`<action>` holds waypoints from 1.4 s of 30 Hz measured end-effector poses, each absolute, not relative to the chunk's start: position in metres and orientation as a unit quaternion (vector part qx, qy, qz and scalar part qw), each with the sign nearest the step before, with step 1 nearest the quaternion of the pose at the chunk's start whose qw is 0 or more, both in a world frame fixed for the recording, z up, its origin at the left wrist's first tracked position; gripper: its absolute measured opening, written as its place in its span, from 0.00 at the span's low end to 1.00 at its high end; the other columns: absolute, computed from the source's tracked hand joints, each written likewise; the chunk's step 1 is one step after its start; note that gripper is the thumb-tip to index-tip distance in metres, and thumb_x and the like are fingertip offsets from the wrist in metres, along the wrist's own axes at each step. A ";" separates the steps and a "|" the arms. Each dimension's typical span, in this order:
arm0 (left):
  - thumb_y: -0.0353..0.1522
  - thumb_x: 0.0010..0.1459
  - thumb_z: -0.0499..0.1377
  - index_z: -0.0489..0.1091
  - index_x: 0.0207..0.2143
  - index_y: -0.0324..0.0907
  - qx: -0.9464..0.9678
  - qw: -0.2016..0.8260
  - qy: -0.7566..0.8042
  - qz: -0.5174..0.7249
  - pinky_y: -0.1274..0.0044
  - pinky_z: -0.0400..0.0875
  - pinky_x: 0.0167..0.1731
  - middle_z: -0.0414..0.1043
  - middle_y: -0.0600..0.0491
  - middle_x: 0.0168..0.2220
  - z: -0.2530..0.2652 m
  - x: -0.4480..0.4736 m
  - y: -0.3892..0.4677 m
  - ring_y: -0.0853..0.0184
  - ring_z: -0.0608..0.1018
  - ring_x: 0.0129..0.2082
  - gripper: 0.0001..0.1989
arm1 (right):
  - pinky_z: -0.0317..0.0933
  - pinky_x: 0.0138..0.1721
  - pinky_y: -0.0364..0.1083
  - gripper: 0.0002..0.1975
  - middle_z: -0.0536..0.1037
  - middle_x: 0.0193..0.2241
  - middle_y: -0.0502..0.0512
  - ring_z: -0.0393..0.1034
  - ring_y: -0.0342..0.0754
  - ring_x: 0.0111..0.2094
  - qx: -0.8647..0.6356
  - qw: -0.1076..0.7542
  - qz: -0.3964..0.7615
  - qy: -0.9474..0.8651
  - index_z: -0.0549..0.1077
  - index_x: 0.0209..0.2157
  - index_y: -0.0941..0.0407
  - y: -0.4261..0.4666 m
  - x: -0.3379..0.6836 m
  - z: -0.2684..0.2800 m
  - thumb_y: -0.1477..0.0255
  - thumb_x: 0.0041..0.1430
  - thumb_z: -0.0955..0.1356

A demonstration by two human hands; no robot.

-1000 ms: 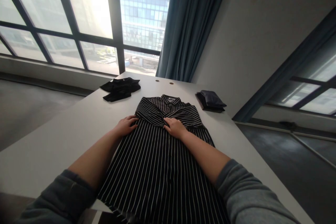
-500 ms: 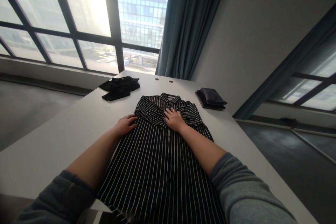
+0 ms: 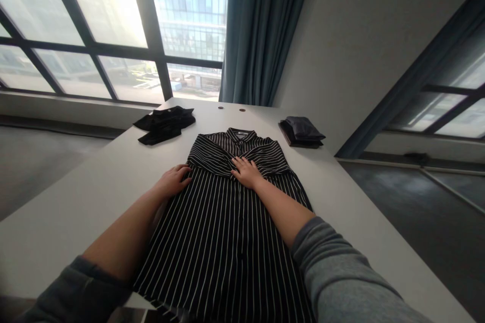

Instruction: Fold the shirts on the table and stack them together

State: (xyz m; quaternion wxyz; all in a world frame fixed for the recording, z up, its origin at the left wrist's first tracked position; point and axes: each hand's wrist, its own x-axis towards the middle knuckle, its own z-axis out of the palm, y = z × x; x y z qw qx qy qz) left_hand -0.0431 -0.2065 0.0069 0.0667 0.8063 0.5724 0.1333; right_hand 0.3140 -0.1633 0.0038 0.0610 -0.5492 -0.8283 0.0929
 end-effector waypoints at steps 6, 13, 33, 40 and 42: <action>0.41 0.68 0.55 0.69 0.64 0.44 0.807 0.057 0.576 0.117 0.59 0.62 0.68 0.65 0.45 0.68 0.008 -0.043 -0.216 0.51 0.69 0.67 0.25 | 0.31 0.74 0.65 0.36 0.44 0.77 0.52 0.30 0.58 0.77 -0.546 0.097 0.085 -0.828 0.48 0.76 0.50 -0.169 0.313 0.007 0.49 0.75 0.52; 0.42 0.70 0.53 0.67 0.66 0.43 0.799 0.062 0.582 0.140 0.60 0.61 0.69 0.61 0.44 0.70 0.003 -0.055 -0.244 0.52 0.69 0.68 0.27 | 0.35 0.76 0.60 0.36 0.42 0.77 0.56 0.26 0.57 0.77 -0.465 0.138 0.079 -0.871 0.49 0.76 0.54 -0.232 0.367 0.023 0.53 0.75 0.57; 0.44 0.74 0.47 0.61 0.71 0.60 0.846 -0.013 0.530 0.063 0.55 0.57 0.71 0.55 0.55 0.75 -0.009 -0.105 -0.403 0.55 0.61 0.73 0.26 | 0.52 0.73 0.61 0.23 0.65 0.70 0.58 0.58 0.59 0.71 -0.534 0.180 0.133 -0.816 0.75 0.62 0.52 -0.450 0.528 0.016 0.60 0.72 0.63; 0.42 0.74 0.48 0.60 0.71 0.61 0.852 -0.041 0.517 0.066 0.56 0.58 0.70 0.55 0.56 0.75 -0.022 -0.115 -0.440 0.56 0.61 0.73 0.26 | 0.47 0.74 0.64 0.25 0.65 0.70 0.56 0.57 0.59 0.72 -0.505 0.162 0.150 -0.834 0.72 0.66 0.48 -0.478 0.533 0.006 0.59 0.72 0.63; 0.41 0.74 0.49 0.61 0.71 0.60 0.853 -0.040 0.517 0.067 0.56 0.58 0.70 0.55 0.56 0.74 -0.021 -0.115 -0.441 0.55 0.62 0.73 0.26 | 0.46 0.74 0.65 0.26 0.63 0.71 0.56 0.56 0.60 0.72 -0.506 0.154 0.153 -0.835 0.70 0.67 0.47 -0.481 0.534 0.006 0.58 0.72 0.63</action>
